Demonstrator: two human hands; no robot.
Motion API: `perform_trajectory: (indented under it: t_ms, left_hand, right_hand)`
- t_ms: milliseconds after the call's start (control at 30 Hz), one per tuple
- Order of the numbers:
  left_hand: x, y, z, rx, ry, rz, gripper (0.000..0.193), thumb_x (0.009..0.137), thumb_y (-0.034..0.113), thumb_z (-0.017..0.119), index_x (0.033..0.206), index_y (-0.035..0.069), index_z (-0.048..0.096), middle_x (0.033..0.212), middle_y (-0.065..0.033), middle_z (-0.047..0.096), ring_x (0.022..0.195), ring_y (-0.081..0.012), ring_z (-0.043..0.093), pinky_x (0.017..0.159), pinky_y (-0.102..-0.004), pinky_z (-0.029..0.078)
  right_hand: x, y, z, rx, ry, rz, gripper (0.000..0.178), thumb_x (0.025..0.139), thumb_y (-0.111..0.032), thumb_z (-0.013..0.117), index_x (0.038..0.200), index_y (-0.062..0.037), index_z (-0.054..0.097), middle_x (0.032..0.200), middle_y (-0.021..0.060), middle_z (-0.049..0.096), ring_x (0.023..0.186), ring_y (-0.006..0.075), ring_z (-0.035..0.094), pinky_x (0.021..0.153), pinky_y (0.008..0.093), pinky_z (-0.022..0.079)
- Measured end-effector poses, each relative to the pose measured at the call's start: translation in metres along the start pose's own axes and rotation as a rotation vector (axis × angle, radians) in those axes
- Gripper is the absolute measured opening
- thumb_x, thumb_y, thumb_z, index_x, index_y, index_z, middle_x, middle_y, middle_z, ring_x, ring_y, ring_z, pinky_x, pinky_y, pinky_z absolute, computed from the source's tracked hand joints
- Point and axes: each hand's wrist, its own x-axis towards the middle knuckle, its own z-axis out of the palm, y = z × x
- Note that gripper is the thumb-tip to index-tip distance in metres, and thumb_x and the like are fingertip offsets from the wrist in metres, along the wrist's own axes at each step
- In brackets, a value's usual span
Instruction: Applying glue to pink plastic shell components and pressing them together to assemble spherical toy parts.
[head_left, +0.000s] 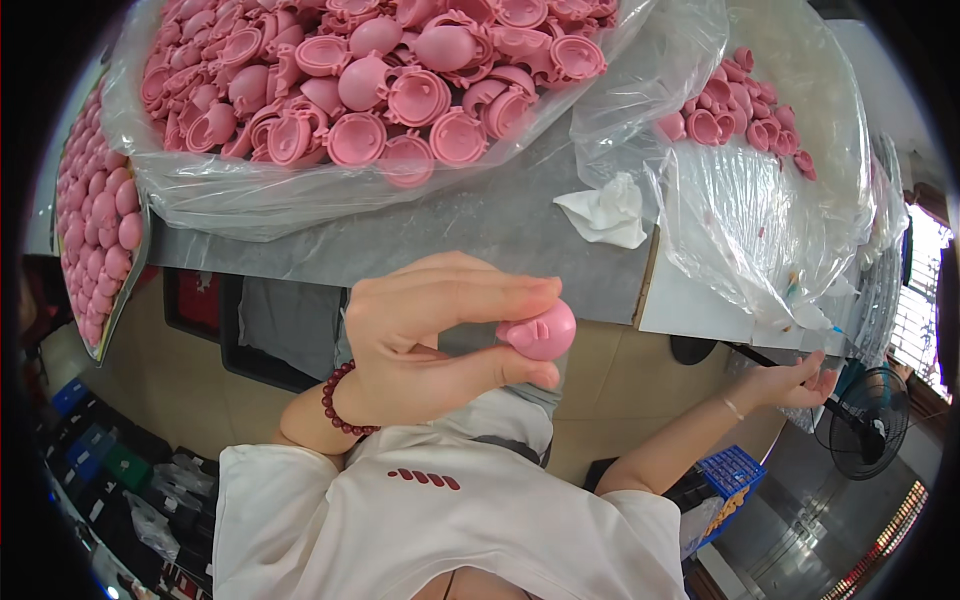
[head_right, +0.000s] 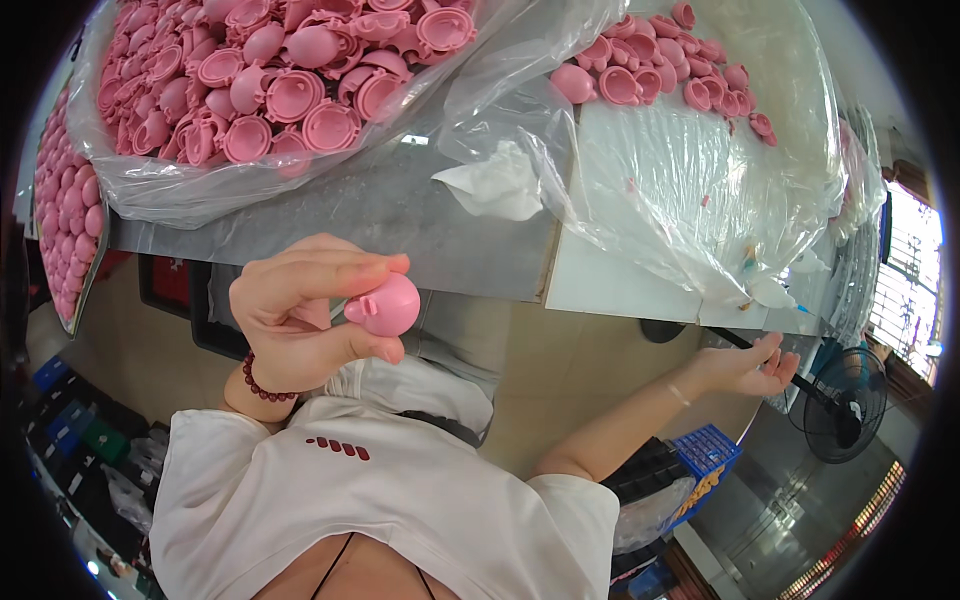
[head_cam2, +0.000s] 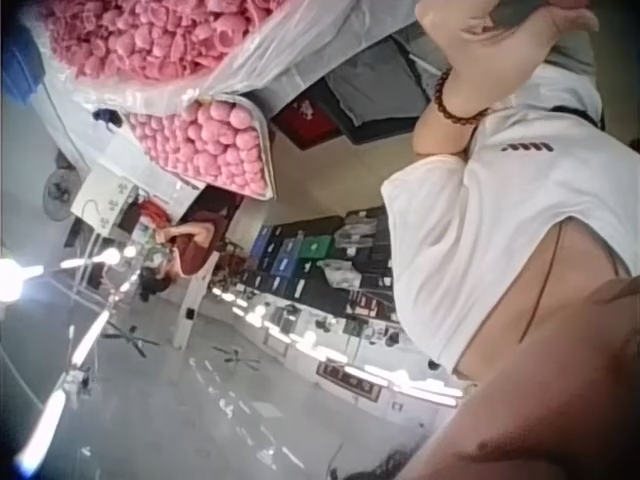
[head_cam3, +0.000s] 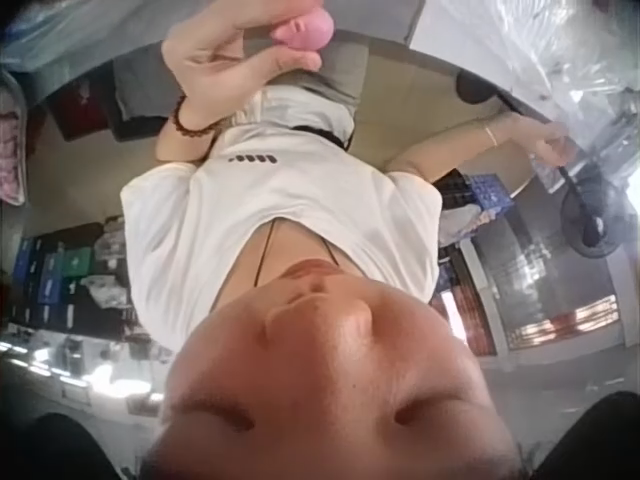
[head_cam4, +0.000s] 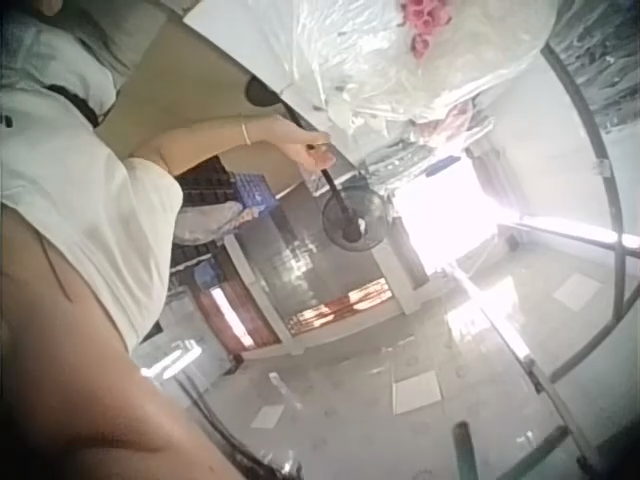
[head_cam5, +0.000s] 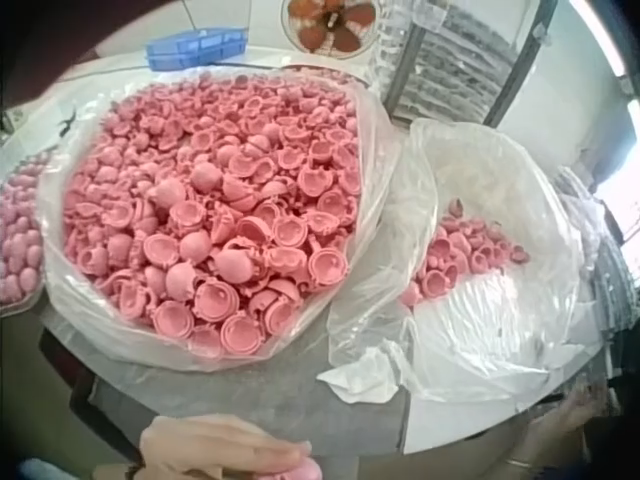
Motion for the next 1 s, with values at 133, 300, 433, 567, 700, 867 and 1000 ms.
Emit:
perform_trajectory:
  t_ms: [133, 300, 433, 567, 700, 867, 1000]
  left_hand:
    - [0.0, 0.002, -0.007, -0.533, -0.068, -0.337, 0.044, 0.059, 0.017, 0.073, 0.095, -0.002, 0.056, 0.085, -0.0098, 0.06, 0.075, -0.0156, 0.058, 0.067, -0.026, 0.045]
    - [-0.004, -0.006, -0.012, -1.017, -0.02, -0.493, 0.062, 0.063, 0.052, 0.06, 0.097, 0.004, 0.044, 0.082, -0.0103, 0.055, 0.076, -0.0177, 0.053, 0.06, -0.0278, 0.046]
    - [-0.001, 0.0, -0.017, -1.134, -0.099, -0.604, 0.061, 0.064, 0.05, 0.061, 0.099, 0.006, 0.04, 0.084, -0.0101, 0.053, 0.079, -0.0184, 0.052, 0.066, -0.0296, 0.047]
    - [0.0, 0.006, -0.016, -1.06, -0.046, -0.657, 0.056, 0.064, 0.044, 0.065, 0.096, 0.003, 0.044, 0.085, -0.0123, 0.054, 0.078, -0.02, 0.054, 0.071, -0.032, 0.048]
    - [-0.001, 0.006, -0.015, -0.9, -0.023, -0.538, 0.049, 0.063, 0.033, 0.071, 0.093, 0.001, 0.049, 0.087, -0.0158, 0.056, 0.078, -0.0209, 0.056, 0.071, -0.0321, 0.047]
    - [-0.005, 0.002, -0.019, -0.532, -0.026, -0.275, 0.046, 0.06, 0.024, 0.074, 0.093, 0.002, 0.05, 0.087, -0.0166, 0.057, 0.078, -0.0205, 0.056, 0.071, -0.031, 0.045]
    - [-0.006, 0.003, -0.018, -0.404, 0.041, -0.2, 0.044, 0.06, 0.016, 0.074, 0.093, 0.001, 0.05, 0.091, -0.0171, 0.056, 0.081, -0.0204, 0.055, 0.072, -0.0304, 0.045]
  right_hand:
    - [0.022, 0.053, 0.003, -0.077, -0.188, 0.254, 0.039, 0.075, -0.022, 0.06, 0.1, 0.0029, 0.044, 0.087, 0.0067, 0.05, 0.072, 0.0118, 0.044, 0.063, 0.0241, 0.037]
    - [0.041, 0.091, 0.005, 0.011, -0.444, 0.307, 0.026, 0.074, -0.023, 0.062, 0.082, 0.0015, 0.054, 0.069, 0.002, 0.053, 0.054, 0.0049, 0.043, 0.044, 0.0179, 0.031]
    - [0.033, 0.06, 0.012, -0.111, -0.257, 0.131, 0.021, 0.078, -0.02, 0.056, 0.079, 0.0007, 0.053, 0.068, 0.0027, 0.054, 0.059, 0.0075, 0.046, 0.049, 0.0194, 0.033]
    - [-0.012, -0.045, 0.022, 0.289, -0.209, 0.128, 0.028, 0.082, -0.024, 0.046, 0.091, 0.0018, 0.048, 0.075, 0.011, 0.056, 0.07, 0.0149, 0.051, 0.059, 0.0227, 0.036]
    - [-0.05, -0.087, 0.012, 0.796, -0.545, 0.418, 0.035, 0.081, -0.031, 0.044, 0.095, 0.0017, 0.044, 0.095, 0.0208, 0.055, 0.077, 0.023, 0.051, 0.066, 0.0293, 0.037]
    - [-0.108, -0.15, 0.027, 0.74, -1.262, 0.114, 0.039, 0.079, -0.032, 0.051, 0.098, 0.0003, 0.04, 0.087, 0.0143, 0.057, 0.077, 0.0202, 0.052, 0.069, 0.0282, 0.038]
    - [-0.119, -0.152, 0.044, 0.302, -1.373, -0.4, 0.033, 0.077, -0.02, 0.054, 0.098, 0.0011, 0.04, 0.087, 0.0138, 0.057, 0.078, 0.017, 0.052, 0.07, 0.0276, 0.039]
